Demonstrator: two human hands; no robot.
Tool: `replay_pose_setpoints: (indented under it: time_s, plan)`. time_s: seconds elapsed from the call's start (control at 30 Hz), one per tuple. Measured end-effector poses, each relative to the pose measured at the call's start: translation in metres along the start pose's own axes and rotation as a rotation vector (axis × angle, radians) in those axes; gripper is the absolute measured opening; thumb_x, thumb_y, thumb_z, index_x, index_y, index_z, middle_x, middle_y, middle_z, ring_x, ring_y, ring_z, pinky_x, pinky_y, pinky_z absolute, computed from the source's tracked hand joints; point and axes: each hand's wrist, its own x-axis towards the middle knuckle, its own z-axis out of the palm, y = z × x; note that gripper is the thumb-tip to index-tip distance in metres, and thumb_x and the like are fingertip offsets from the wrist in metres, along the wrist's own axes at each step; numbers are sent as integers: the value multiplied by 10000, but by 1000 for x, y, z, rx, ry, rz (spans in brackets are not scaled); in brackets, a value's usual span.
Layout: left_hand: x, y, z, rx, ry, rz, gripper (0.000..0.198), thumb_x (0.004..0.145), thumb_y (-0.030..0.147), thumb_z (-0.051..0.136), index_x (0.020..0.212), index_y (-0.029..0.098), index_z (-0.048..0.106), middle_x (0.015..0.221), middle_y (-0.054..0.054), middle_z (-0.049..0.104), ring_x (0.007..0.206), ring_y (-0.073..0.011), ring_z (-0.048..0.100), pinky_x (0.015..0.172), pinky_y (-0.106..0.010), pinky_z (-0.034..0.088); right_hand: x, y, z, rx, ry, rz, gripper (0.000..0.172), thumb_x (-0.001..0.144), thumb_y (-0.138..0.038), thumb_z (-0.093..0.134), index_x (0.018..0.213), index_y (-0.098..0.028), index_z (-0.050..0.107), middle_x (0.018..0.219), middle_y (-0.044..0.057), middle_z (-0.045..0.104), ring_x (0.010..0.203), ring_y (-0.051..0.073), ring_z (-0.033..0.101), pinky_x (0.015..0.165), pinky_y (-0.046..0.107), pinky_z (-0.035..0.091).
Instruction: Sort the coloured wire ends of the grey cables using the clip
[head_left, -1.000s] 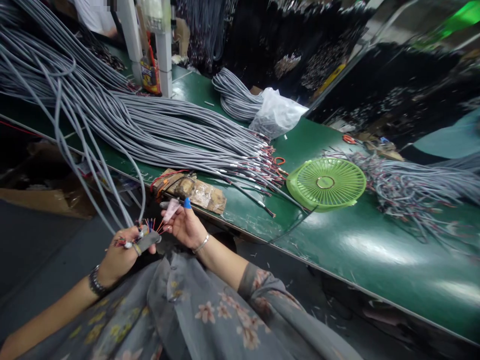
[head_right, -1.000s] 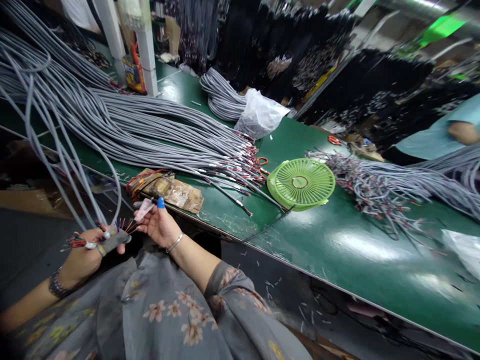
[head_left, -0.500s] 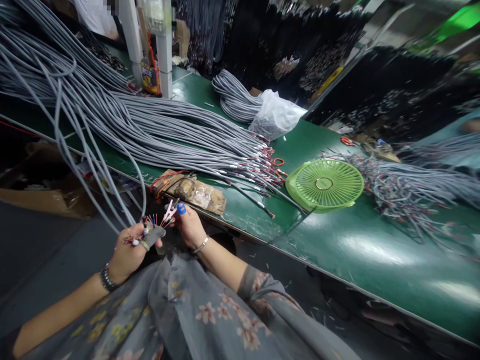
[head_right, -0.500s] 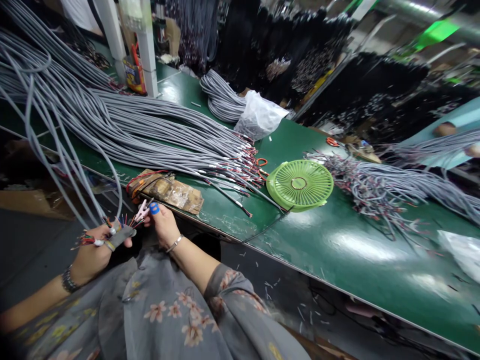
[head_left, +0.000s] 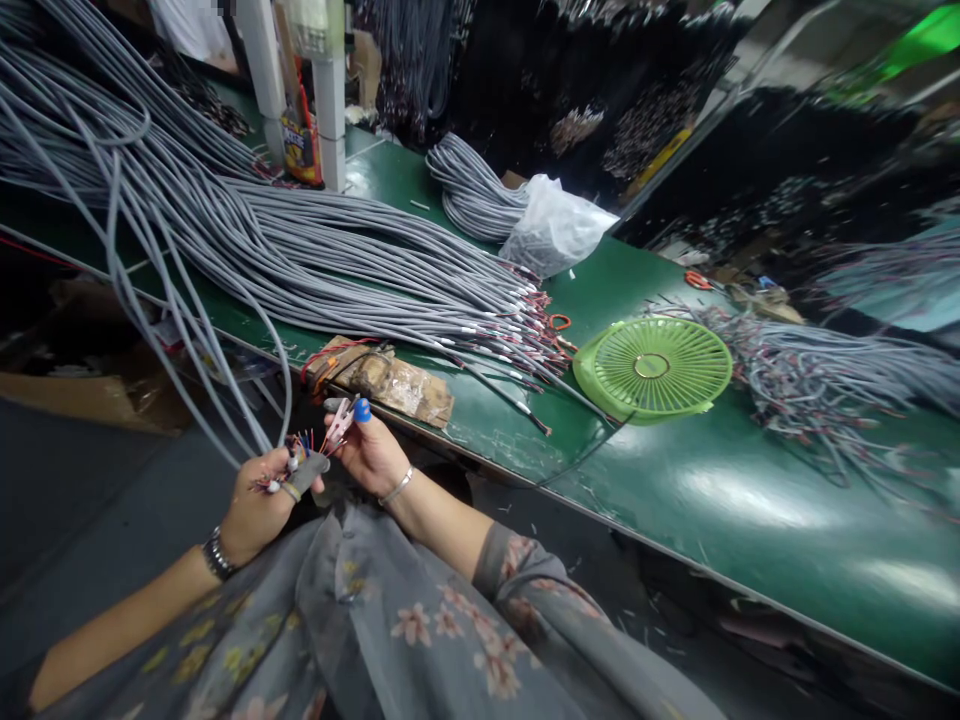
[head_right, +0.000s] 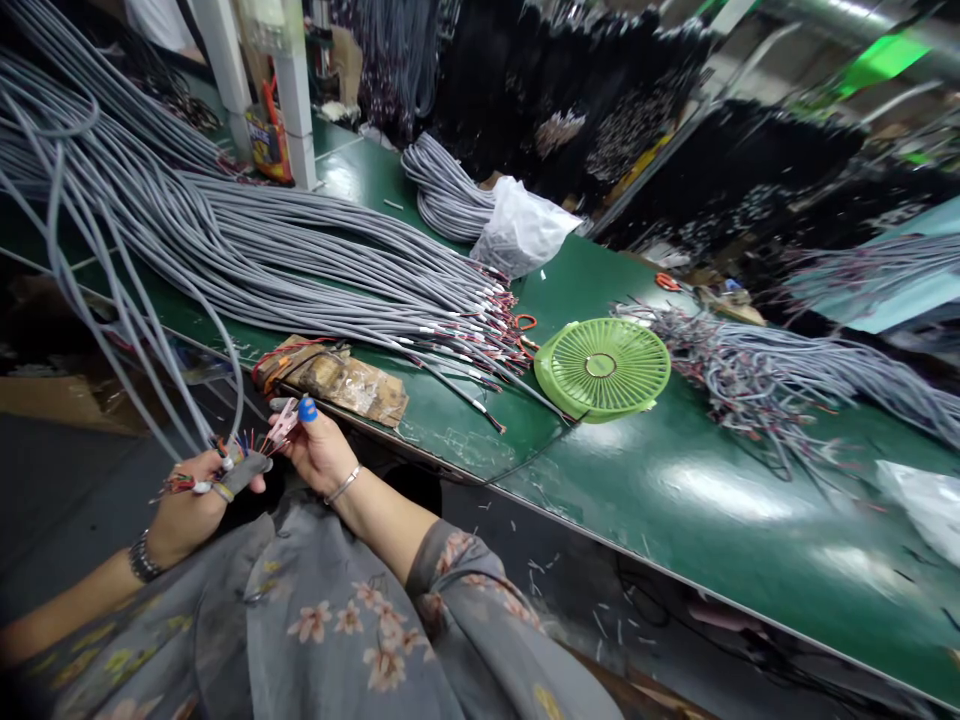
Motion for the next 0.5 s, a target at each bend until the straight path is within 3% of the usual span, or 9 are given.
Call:
replay_pose_setpoints:
  time_s: [0.2,0.33,0.43,0.5]
  plan:
    - [-3,-3,-5,6,19,30,306,758,430,562,554,236,684,595,-42,729,580,-217,667,586,-323,509,-6,0,-11,-101,-139,101,590,774,-751,652,854,-167,663,785,45,691,700,142,608,620,248,492]
    - [-7,-5,-9,18,2,68,310,778,411,560,556,232,681,583,-39,730,565,-205,666,585,-305,512,-18,0,-17,-232,-281,136,563,618,-647,841,839,-160,665,777,22,671,679,126,586,623,256,499]
    - [-6,-8,-9,4,-39,95,290,778,389,563,571,222,680,574,-30,719,539,-186,647,555,-277,499,-26,2,-15,-327,-247,65,523,518,-514,933,799,-160,671,718,-20,644,602,90,538,596,237,465]
    - [-3,-10,-9,-12,-109,119,280,780,384,569,586,214,678,566,-21,709,531,-174,634,550,-260,493,-28,3,-11,-354,-208,22,510,514,-520,928,769,-161,672,686,-29,637,576,81,527,577,229,443]
